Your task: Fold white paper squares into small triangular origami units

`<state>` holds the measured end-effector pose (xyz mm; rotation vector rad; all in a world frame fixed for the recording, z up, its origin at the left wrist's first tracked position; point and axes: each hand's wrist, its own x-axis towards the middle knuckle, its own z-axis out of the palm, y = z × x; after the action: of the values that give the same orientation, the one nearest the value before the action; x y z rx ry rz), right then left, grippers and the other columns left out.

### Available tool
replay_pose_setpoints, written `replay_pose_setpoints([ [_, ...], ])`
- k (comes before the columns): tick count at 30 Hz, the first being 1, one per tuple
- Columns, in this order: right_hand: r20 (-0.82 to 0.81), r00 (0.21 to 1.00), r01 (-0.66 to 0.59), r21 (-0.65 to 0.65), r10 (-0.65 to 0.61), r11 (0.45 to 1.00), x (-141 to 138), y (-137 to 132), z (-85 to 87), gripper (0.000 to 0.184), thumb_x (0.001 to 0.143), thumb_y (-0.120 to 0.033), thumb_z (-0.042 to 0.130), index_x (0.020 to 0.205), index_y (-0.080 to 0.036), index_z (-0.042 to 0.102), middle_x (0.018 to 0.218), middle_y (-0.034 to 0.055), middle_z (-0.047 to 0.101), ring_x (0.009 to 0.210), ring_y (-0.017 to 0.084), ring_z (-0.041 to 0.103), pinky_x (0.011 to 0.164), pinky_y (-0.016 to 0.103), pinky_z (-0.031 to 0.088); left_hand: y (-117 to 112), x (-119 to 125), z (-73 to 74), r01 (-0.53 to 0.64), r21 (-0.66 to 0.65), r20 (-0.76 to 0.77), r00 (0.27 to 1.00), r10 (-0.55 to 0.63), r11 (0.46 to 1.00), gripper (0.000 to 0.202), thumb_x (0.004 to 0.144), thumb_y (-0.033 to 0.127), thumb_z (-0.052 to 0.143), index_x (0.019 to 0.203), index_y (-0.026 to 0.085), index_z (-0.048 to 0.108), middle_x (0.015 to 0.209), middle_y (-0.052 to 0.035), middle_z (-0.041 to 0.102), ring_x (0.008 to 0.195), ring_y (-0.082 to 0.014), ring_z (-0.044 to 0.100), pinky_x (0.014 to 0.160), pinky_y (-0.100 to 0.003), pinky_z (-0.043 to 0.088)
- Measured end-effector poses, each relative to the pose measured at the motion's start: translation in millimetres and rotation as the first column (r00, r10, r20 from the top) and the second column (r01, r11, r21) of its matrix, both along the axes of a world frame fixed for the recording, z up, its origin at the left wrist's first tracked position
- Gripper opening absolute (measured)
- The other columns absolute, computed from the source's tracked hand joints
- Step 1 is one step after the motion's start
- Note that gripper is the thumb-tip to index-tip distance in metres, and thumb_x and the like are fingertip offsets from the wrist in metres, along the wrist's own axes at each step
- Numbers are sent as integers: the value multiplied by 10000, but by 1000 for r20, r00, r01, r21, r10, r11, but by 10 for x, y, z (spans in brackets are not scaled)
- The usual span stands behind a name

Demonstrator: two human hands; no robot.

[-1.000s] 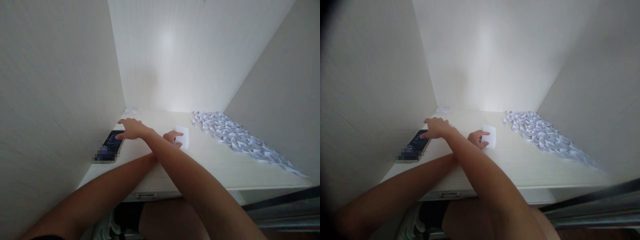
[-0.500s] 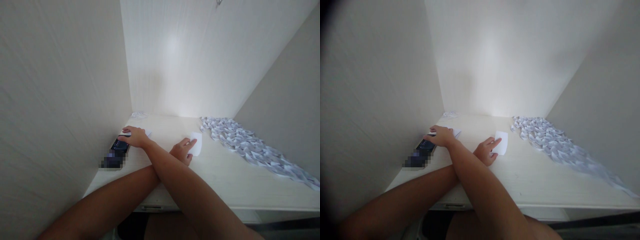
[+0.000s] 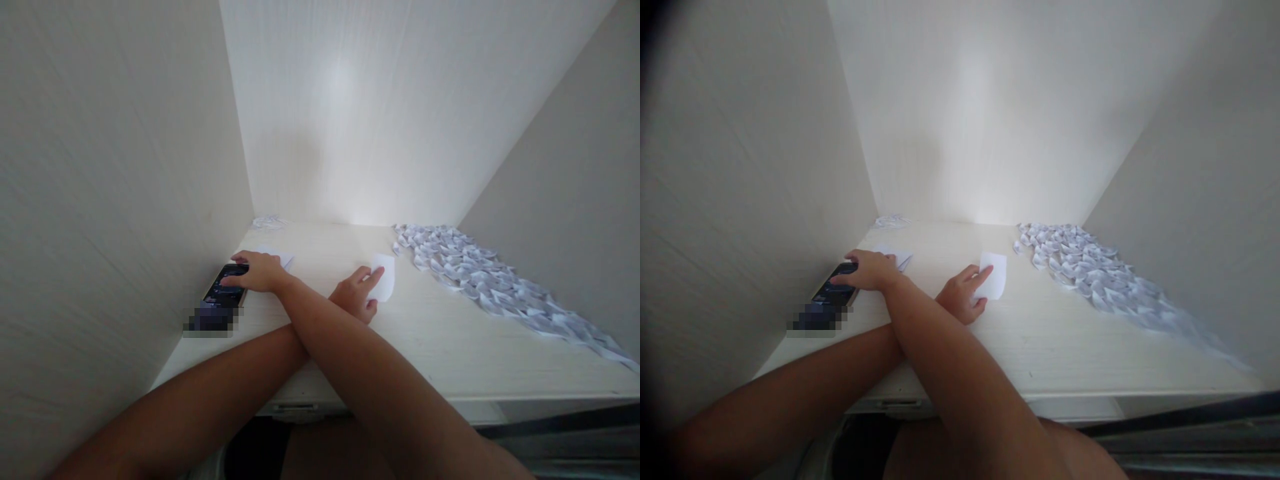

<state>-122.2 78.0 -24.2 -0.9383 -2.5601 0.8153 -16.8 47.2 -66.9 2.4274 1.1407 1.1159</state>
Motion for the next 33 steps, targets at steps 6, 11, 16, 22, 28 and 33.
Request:
replay_pose_setpoints([
  [6,-5,1000,12,-41,-13,999,-25,22,-36,659,820,-630,674,1379,-306,542,1424,26,640,1354,274,546,1145,521,336,-17,-1,13,9,-13,-2,1000,-9,1000,740,741,178,595,1469,171,461,1319,-135,560,1090,-282,640,969,-409,561],
  [11,13,1000,-5,-25,5,1000,-16,22,-58,657,817,-649,672,1375,-325,551,1452,23,617,1374,269,528,1161,489,325,-18,-9,14,17,-13,-14,1000,-18,1000,752,741,185,603,1477,196,450,1293,-117,567,1039,-264,646,961,-409,562],
  [16,28,999,-29,9,29,1000,-3,1,-65,760,762,-706,692,1395,-315,537,1448,55,618,1360,300,536,1163,527,302,-19,-14,2,8,1,-35,999,-8,1000,745,743,187,593,1474,199,455,1285,-114,569,1014,-258,650,958,-411,564],
  [22,59,997,-55,52,52,997,7,-21,-47,802,682,-751,731,1342,-323,576,1374,55,666,1325,305,556,1137,524,314,-21,-12,20,2,-10,-41,999,-2,1000,753,739,180,596,1478,200,451,1281,-114,571,1031,-264,648,965,-409,564],
  [28,59,997,-50,43,48,998,7,-11,-44,797,684,-726,750,1348,-325,567,1402,52,647,1337,303,542,1138,528,304,-42,-1,40,-2,-24,-37,999,1,1000,763,738,168,591,1484,235,444,1295,-98,565,1024,-255,646,963,-402,565],
  [33,54,997,-49,43,46,998,6,-7,-50,757,697,-715,749,1330,-338,578,1381,44,662,1331,297,550,1135,514,310,-58,2,61,-5,-27,-47,999,3,1000,751,737,168,583,1478,196,459,1308,-117,565,1022,-269,649,956,-413,568],
])
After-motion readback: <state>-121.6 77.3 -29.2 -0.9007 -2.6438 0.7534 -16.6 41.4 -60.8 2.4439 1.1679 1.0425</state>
